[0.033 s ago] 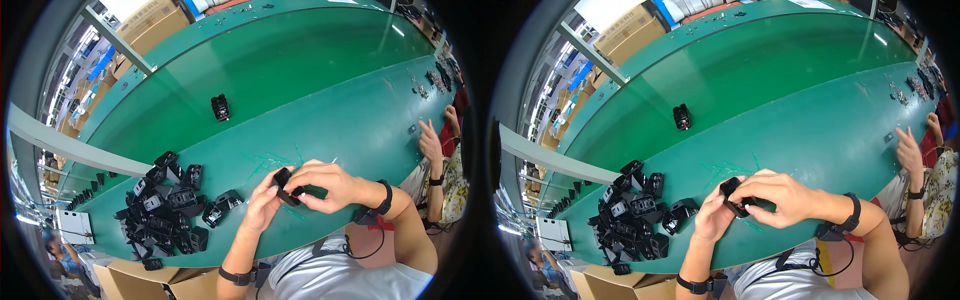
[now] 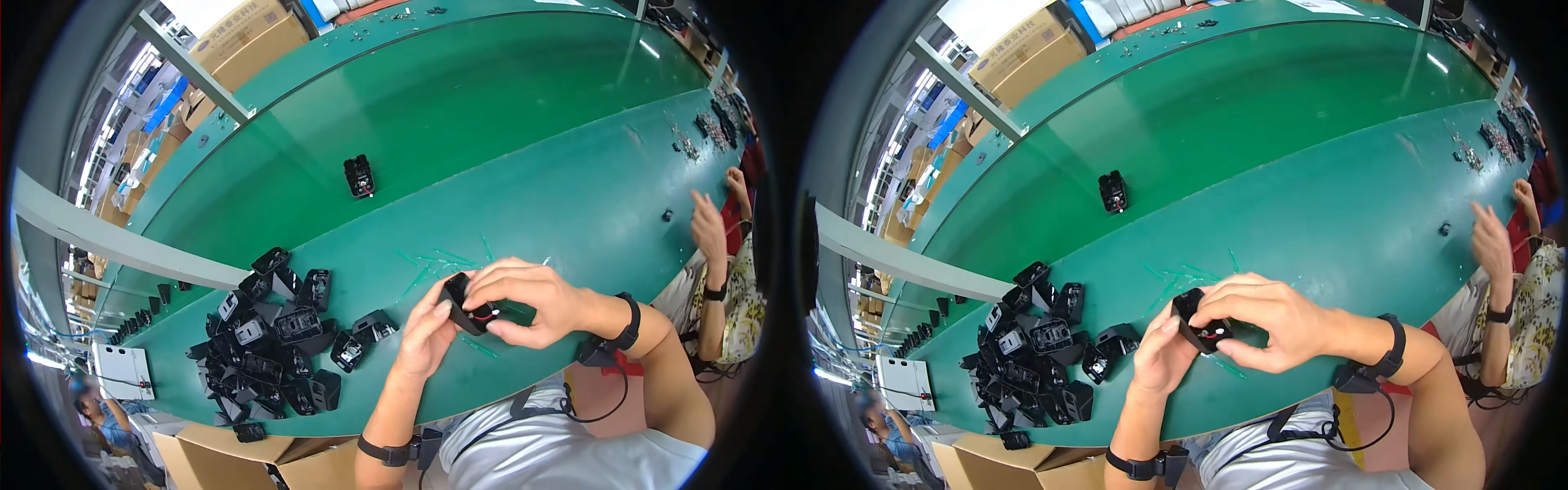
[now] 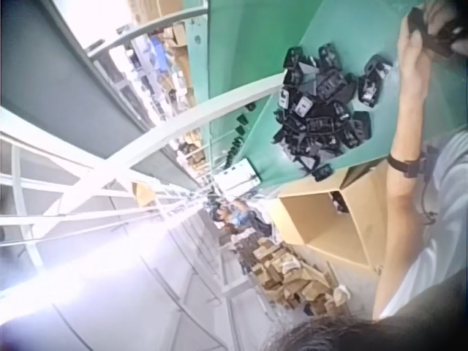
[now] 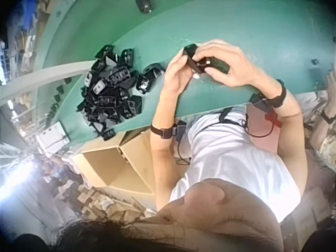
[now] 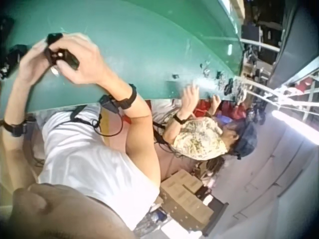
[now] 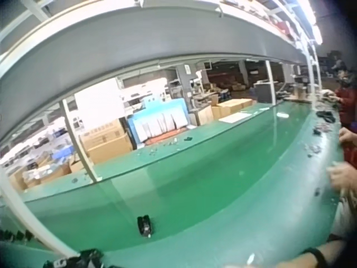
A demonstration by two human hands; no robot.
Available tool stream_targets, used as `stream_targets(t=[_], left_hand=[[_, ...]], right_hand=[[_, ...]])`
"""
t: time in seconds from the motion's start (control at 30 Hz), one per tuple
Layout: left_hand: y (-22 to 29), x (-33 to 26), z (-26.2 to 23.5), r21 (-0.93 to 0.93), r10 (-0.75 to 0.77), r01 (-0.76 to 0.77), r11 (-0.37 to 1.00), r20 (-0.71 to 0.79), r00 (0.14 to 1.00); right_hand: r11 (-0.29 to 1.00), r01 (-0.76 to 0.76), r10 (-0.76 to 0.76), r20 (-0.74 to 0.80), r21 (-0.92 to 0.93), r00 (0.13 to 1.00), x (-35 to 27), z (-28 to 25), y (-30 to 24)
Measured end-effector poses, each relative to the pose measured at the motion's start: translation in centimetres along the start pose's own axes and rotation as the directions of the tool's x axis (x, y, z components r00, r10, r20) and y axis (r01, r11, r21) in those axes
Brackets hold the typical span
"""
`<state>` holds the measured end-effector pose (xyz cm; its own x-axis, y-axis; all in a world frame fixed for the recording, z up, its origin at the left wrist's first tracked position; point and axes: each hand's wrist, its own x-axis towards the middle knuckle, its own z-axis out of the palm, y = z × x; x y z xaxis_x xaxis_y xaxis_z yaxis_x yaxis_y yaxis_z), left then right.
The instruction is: The person picks black plastic electronic housings from a cardboard box and places them on a green workbench. They then insert small green zip ties into the housings and secure them by hand. The person repeats this process for multiple units, occasionally adjusting the position of the items on the table.
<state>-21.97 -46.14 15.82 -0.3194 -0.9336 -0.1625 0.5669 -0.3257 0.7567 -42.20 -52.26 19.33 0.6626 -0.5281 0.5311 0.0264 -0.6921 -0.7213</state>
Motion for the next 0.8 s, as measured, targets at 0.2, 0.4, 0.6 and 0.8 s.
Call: stream_targets(t=[0.2,0.4,0.6,0.8], left_hand=[[-0.4,-0.2,-0.2,0.047,0.050,-0.047,0.998,-0.071,0.996],[-0.2,-0.1,0.0,0.115,0.104,-0.112,0.987,0.070,0.992],[-0.1,-0.7,-0.1,0.258,0.091,-0.103,0.961,0.058,0.994],[-0.2,0.0,0.0,0.317,0.176,-0.158,0.935,-0.031,0.984]], right_hand=[[0.992,-0.104,0.103,0.017,0.066,0.995,-0.4,-0.1,0.1],[0.663,-0.404,0.440,0.108,0.631,0.891,-0.3,-1.0,0.7],[0.237,-0.538,0.583,0.325,0.809,0.745,-0.7,-0.6,1.4],[0.163,-0.498,0.607,0.312,0.852,0.731,-0.8,0.6,1.5]])
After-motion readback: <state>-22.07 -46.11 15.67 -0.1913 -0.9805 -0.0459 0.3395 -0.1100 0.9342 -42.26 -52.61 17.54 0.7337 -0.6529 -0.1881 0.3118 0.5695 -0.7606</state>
